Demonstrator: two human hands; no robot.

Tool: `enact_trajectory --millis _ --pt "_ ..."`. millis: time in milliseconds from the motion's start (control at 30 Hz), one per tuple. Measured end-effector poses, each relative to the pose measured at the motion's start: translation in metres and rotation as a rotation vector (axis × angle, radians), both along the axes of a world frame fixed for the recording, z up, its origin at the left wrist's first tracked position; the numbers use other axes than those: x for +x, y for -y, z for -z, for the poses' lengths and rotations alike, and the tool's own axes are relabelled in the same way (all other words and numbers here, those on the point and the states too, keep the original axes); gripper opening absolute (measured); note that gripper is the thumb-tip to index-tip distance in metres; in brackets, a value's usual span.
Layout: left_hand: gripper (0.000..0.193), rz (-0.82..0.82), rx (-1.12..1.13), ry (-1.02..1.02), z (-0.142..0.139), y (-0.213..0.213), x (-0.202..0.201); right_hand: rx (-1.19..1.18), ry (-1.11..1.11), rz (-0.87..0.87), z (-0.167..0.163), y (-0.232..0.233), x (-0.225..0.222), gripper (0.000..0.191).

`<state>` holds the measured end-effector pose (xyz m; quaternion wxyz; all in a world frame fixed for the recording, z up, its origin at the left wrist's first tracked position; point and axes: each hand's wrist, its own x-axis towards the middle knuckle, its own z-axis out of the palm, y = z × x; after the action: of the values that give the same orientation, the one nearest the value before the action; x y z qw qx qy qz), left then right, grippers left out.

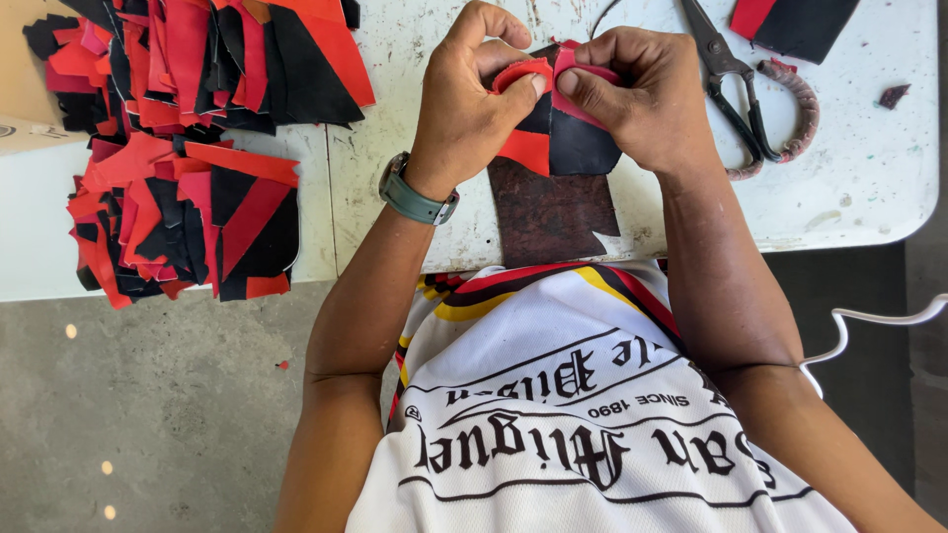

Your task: The person assembles small red and black leather pieces by hand, aligning and pressing them together on a white table. They repeatedly pick up pieces, fold and press edges, and place finished units into a pile or box.

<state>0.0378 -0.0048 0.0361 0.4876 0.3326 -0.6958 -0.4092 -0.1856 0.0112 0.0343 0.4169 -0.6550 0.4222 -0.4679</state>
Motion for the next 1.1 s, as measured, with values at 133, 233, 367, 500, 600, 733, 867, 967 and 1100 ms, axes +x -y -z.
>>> enact_trajectory --millis 133,233,367,500,600,733,867,967,1100 --pt "0.033 -0.024 0.021 0.012 -0.004 -0.002 -0.002 -0.023 -0.005 -0.006 -0.002 -0.001 0.002 0.015" --pt "0.032 -0.047 -0.032 0.042 -0.013 -0.007 -0.004 -0.044 -0.028 0.003 -0.008 -0.004 0.005 0.013" --pt "0.035 -0.159 -0.177 0.144 -0.027 -0.022 -0.008 -0.141 -0.139 0.106 -0.019 -0.017 0.012 0.010" --pt "0.035 -0.229 -0.247 0.175 -0.033 -0.036 -0.022 -0.269 -0.226 0.198 -0.023 -0.036 0.024 0.008" --pt "0.038 -0.241 -0.287 0.161 -0.033 -0.039 -0.028 -0.401 -0.342 0.215 -0.021 -0.040 0.026 0.008" --pt "0.046 -0.030 0.031 -0.072 -0.035 -0.033 -0.016 -0.226 -0.124 0.077 -0.019 -0.027 0.012 0.011" --pt "0.061 -0.052 0.069 0.099 -0.034 -0.029 -0.005 -0.161 -0.107 0.006 -0.021 -0.019 0.001 0.011" --pt "0.054 -0.132 0.056 0.117 -0.025 -0.026 -0.009 -0.004 -0.114 0.037 -0.021 -0.028 0.007 0.017" --pt "0.052 -0.212 -0.009 0.156 0.002 -0.023 -0.027 -0.043 -0.240 0.158 -0.020 -0.036 0.019 0.017"
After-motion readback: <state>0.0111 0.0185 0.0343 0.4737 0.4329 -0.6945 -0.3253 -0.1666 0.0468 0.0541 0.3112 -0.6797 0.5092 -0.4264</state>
